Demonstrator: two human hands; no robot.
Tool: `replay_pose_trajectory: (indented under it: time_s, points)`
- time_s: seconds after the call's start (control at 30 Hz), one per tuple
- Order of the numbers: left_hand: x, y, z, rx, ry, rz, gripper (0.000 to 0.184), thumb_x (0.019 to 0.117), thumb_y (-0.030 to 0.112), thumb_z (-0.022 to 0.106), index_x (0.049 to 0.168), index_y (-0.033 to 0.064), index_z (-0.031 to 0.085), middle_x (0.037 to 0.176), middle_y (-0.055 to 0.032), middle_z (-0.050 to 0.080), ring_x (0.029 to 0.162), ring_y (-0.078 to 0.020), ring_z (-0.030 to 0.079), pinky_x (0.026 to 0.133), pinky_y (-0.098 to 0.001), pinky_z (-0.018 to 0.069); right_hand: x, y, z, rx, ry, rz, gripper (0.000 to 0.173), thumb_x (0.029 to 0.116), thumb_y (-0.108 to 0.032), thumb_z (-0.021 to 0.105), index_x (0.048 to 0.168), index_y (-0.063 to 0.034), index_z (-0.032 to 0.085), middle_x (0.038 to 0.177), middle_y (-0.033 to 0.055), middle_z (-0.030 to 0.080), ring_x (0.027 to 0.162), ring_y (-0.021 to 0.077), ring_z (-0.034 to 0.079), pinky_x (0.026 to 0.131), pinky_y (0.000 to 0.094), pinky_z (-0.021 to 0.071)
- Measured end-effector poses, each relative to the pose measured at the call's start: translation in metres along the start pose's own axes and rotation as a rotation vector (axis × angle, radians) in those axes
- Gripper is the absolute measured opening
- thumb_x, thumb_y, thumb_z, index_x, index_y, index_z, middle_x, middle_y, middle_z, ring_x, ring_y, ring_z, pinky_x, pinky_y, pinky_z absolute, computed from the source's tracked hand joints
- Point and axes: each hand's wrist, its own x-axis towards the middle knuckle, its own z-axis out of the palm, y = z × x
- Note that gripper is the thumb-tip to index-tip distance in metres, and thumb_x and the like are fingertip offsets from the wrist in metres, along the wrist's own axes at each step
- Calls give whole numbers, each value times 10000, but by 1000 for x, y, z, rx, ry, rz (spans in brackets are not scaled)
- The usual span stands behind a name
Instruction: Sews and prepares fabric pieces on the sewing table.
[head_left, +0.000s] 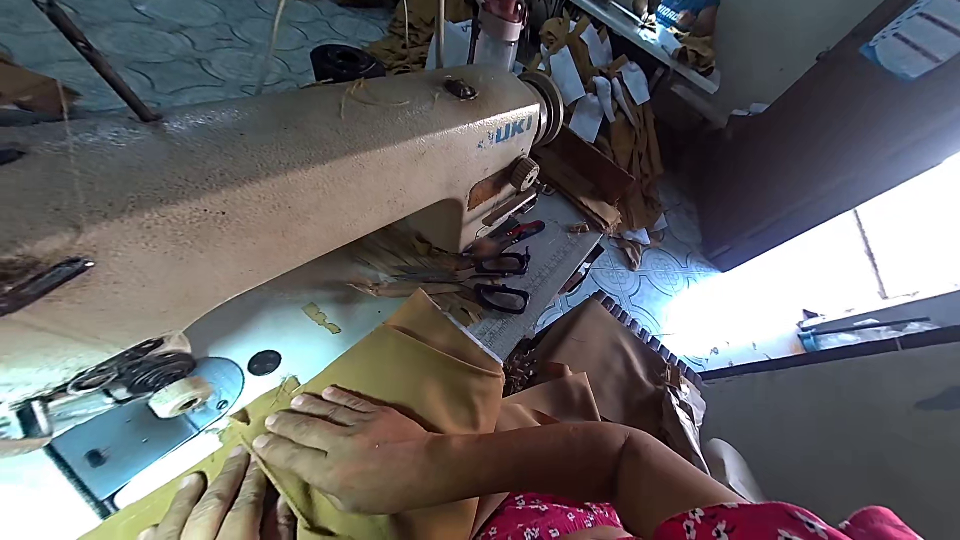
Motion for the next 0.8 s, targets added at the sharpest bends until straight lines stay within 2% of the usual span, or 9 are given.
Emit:
replay_pose_trajectory:
  time_s: [0.07,0.17,0.27,0.33,0.4,0.47,0.6,0.73,0.8]
  points:
    - [1,3,0,-56,52,58,330,999,103,524,1204,-108,674,1325,-336,612,1295,-570,525,1101,-677,375,7,-5,-18,-7,-16,-9,443,929,14,620,1348,-116,684,1404,199,616,1321,360,578,1123,458,454]
    - [-4,8,3,-44,185,2,261,943,153,592,1032,-38,746,1160,-251,710,1170,-487,640,1010,-657,467,19,-11,-25,-40,-122,-88,504,920,-16,635,1380,-220,658,1439,125,604,1371,311,539,1106,459,468]
    - [-6,7,9,-58,139,-70,294,969,166,619,1177,-10,728,1329,-197,663,1331,-445,551,1099,-645,407,28,-5,-31,-113,-234,-158,452,884,22,648,1312,-114,697,1506,176,541,1434,412,453,1174,594,340]
    - [-7,5,9,-54,105,-84,379,1016,206,563,1323,8,666,1427,-174,610,1387,-417,509,1120,-632,383,28,4,-35,-171,-244,-178,348,856,62,654,1179,-37,737,1500,220,534,1427,477,438,1155,675,308]
    - [-8,4,10,-52,111,-77,413,1043,259,524,1358,20,645,1447,-152,601,1395,-393,509,1130,-615,381,21,15,-34,-213,-213,-195,242,863,52,622,1071,7,738,1475,236,551,1418,499,439,1144,696,300]
    - [-9,4,12,-46,124,-68,424,1047,284,514,1360,31,647,1460,-134,595,1395,-381,515,1136,-608,378,13,23,-30,-177,-186,-196,218,882,42,570,1028,41,732,1399,239,613,1377,483,498,1134,652,354]
    - [-12,1,18,-54,158,-63,439,1057,308,469,1354,46,659,1423,-130,628,1385,-376,528,1143,-610,367,9,36,-21,42,-67,-117,261,910,2,521,1027,22,753,1207,182,725,1208,340,668,1031,457,529]
    - [-14,0,23,-58,202,-59,433,1057,318,468,1329,55,677,1407,-115,642,1384,-360,531,1138,-601,376,33,34,-22,154,-16,33,235,988,-59,552,1113,8,739,1162,168,723,1087,229,703,939,329,562]
    - [-13,0,23,-64,218,-60,429,1056,319,470,1323,59,683,1411,-107,641,1389,-356,528,1136,-599,382,50,31,-21,166,-34,117,246,1016,-103,561,1168,9,720,1135,185,704,1013,249,687,877,362,559]
